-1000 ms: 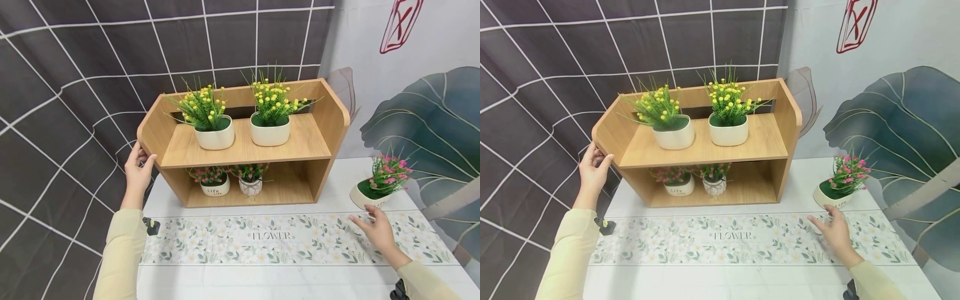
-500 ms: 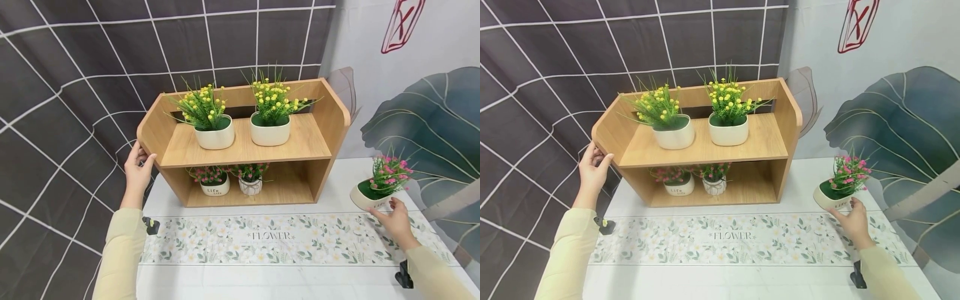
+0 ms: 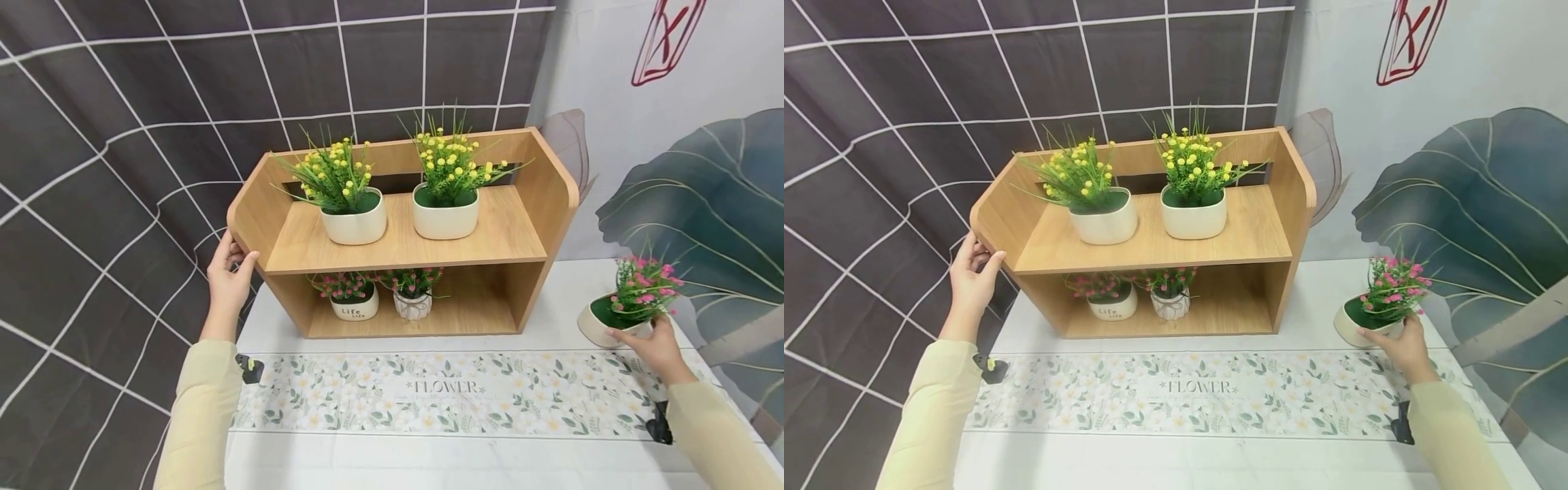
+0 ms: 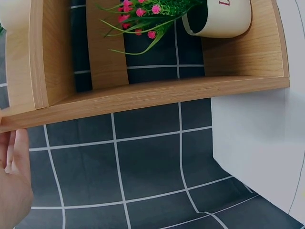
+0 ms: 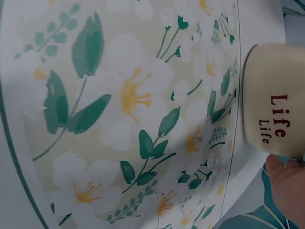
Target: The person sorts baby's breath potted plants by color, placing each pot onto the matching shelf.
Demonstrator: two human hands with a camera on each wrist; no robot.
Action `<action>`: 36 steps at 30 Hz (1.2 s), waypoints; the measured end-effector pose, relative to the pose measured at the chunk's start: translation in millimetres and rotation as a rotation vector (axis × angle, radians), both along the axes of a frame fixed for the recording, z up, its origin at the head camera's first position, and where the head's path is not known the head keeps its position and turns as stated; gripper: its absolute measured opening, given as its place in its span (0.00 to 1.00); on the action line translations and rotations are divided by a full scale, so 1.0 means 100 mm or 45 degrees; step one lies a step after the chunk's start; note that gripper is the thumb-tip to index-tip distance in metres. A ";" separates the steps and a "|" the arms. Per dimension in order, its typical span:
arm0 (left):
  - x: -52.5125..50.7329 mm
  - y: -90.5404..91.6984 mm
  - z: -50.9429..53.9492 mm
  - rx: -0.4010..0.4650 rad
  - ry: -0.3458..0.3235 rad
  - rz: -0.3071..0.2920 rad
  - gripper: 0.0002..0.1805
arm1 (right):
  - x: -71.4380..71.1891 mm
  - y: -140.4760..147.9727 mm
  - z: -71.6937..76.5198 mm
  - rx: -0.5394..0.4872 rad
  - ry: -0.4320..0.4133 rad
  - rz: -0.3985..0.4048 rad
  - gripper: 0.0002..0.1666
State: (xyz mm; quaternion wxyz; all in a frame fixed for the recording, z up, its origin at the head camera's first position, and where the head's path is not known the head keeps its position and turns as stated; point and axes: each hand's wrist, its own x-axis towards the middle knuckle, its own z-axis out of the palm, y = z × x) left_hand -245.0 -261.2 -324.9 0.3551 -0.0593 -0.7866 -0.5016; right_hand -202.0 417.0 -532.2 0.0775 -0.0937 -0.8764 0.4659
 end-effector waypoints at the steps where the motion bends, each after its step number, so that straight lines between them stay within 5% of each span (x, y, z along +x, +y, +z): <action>1: -0.01 0.00 -0.01 -0.002 0.007 -0.006 0.29 | -0.02 0.04 -0.03 -0.007 -0.017 -0.009 0.60; 8: -0.18 -0.17 -0.18 0.021 -0.041 0.029 0.30 | -0.04 0.05 -0.03 -0.033 -0.044 -0.014 0.59; 16: -0.18 -0.19 -0.21 0.017 -0.116 0.046 0.31 | 0.10 -0.22 0.13 -0.008 -0.092 -0.060 0.57; 24: -0.20 -0.20 -0.23 0.026 -0.085 0.043 0.31 | 0.15 -0.22 0.00 0.083 -0.150 -0.145 0.62; 31: -0.09 -0.09 -0.11 0.018 -0.032 0.012 0.30 | 0.21 -0.21 0.02 0.103 -0.155 -0.165 0.60; 36: 0.01 0.00 0.00 0.002 0.006 -0.015 0.29 | 0.15 -0.07 -0.02 0.025 -0.147 -0.049 0.61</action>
